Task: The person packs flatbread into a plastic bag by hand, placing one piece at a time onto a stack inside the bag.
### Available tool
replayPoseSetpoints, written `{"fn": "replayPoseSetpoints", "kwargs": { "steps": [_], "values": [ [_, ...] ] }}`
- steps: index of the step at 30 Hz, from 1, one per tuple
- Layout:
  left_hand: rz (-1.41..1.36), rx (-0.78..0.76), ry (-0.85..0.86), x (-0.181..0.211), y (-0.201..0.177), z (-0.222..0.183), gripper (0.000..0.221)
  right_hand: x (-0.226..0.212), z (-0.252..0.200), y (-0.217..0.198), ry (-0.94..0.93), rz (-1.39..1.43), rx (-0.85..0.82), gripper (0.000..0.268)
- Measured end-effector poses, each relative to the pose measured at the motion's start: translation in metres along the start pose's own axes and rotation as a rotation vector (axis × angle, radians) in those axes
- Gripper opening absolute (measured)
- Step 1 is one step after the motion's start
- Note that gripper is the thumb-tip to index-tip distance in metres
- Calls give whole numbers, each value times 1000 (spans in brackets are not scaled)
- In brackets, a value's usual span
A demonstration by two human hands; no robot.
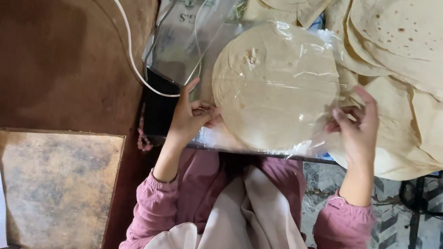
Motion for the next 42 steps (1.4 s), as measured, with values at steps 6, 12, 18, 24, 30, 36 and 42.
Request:
{"fn": "replayPoseSetpoints", "kwargs": {
  "steps": [6,12,18,24,30,36,42],
  "values": [
    [304,79,199,25,-9,-6,105,4,-5,1,-62,-191,0,58],
    [683,431,852,105,67,-20,67,-97,-36,83,-820,-810,156,51],
    [1154,188,994,49,151,10,49,-43,-16,160,-739,-1094,-23,49],
    [1083,259,854,86,131,-6,82,-61,5,121,-496,-1101,60,57],
    [1139,286,871,85,132,-4,88,19,176,-10,-674,-1350,324,65],
    [1153,286,856,83,131,-2,87,-8,206,25,-581,-1450,51,65],
    [1156,258,802,84,131,-1,85,54,275,-14,-427,-1304,131,52]
  ]
}}
Point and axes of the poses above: each hand's wrist, its own z-axis towards the middle knuckle, its own y-axis out of the palm, x = y × z, the point moved 9 cm from there along z, towards the middle knuckle, and after that the axes turned 11 degrees about x, right-handed, at the moved point
